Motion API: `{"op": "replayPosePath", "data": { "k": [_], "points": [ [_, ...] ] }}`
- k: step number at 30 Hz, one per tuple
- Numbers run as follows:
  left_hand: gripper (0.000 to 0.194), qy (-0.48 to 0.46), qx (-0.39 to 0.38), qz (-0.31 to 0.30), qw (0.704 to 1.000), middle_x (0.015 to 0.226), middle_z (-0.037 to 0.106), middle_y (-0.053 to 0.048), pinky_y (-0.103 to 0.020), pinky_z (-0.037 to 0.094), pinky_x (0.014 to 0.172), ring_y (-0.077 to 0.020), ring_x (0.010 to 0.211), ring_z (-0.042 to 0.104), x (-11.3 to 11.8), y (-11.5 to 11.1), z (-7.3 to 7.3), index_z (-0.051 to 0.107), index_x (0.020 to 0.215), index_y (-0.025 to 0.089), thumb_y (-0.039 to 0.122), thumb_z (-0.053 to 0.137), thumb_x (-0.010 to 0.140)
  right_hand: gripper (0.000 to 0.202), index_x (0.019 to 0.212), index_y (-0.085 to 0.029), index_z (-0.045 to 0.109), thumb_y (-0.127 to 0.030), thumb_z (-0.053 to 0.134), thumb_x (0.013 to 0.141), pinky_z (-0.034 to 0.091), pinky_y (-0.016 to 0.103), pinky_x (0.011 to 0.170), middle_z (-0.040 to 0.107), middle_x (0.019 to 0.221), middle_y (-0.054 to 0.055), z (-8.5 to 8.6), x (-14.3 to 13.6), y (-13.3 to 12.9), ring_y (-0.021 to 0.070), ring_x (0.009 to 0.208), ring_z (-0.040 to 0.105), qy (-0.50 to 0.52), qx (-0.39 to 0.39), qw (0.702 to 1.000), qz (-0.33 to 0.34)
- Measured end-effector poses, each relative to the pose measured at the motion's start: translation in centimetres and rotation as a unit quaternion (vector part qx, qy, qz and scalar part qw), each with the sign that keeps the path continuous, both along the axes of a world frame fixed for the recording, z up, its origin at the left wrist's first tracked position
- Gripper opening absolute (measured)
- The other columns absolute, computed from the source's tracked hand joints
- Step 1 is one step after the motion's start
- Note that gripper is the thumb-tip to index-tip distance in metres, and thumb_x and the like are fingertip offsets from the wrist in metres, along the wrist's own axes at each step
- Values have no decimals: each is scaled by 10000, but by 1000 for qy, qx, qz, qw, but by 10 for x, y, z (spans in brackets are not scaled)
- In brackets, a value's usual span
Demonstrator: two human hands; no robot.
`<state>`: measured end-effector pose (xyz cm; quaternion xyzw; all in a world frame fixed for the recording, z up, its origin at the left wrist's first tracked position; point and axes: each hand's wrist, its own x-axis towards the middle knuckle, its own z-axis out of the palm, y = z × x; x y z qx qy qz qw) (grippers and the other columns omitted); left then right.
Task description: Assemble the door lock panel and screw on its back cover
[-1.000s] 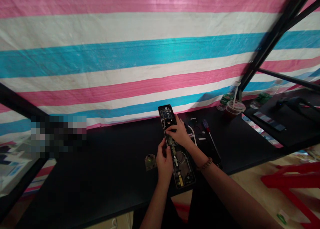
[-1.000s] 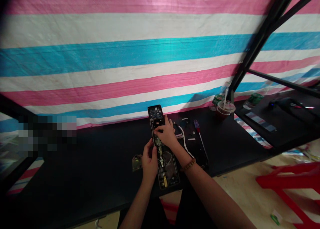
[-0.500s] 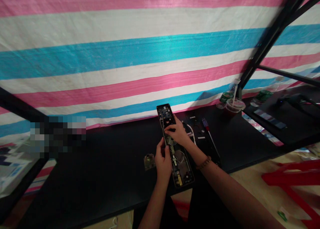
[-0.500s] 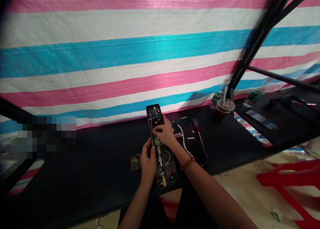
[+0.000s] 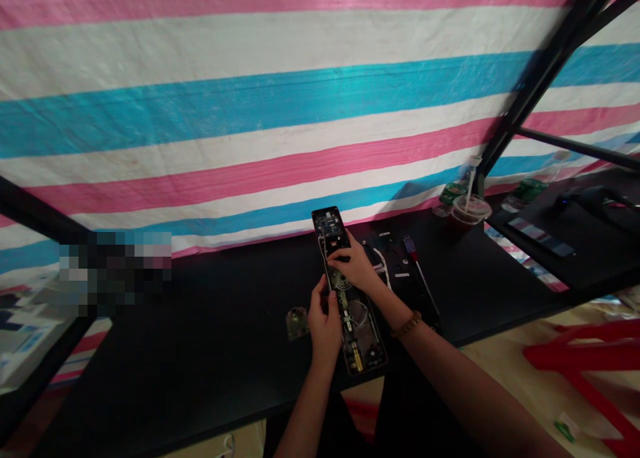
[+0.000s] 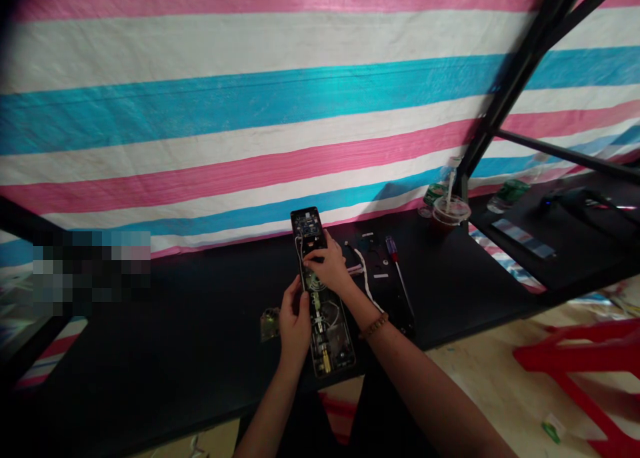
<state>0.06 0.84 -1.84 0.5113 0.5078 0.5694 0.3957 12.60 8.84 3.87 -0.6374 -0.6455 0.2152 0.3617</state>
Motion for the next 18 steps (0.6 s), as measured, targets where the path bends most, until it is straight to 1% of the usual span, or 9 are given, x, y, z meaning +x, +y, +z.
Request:
{"op": "replayPosePath", "data": {
  "k": [4,8,12,18],
  "points": [
    [445,5,7,-2,1000,1337,662,-125,-443,454,1115,-265,1258,620,-1,0,0,592,1354,210,440,561,974,122,903,-259,824,-229,734,828,378,419,1142,351,1644,28,-1,1,0,284,1394,473,10,-5,1000,2],
    [451,8,5,1,1000,1336,663,-113,-425,444,1125,-259,1268,613,-1,0,-1,596,1356,218,455,563,973,117,879,-261,819,-213,727,826,353,471,1155,322,1657,21,-1,-1,-2,308,1456,391,23,-9,1000,-6],
    [455,8,1,-2,1000,1336,663,-111,-415,446,1121,-254,1262,616,-1,0,-2,595,1356,214,460,560,975,126,867,-275,814,-211,711,834,314,524,1172,294,1668,-4,-3,-2,-4,323,1486,333,33,8,999,-10],
    [447,6,3,-3,1000,1342,657,-120,-435,448,1119,-256,1263,613,0,0,-2,589,1353,203,445,551,979,130,819,-275,820,-179,739,784,310,501,1191,333,1649,-19,-13,0,3,319,1450,398,85,49,995,11]
  ]
}}
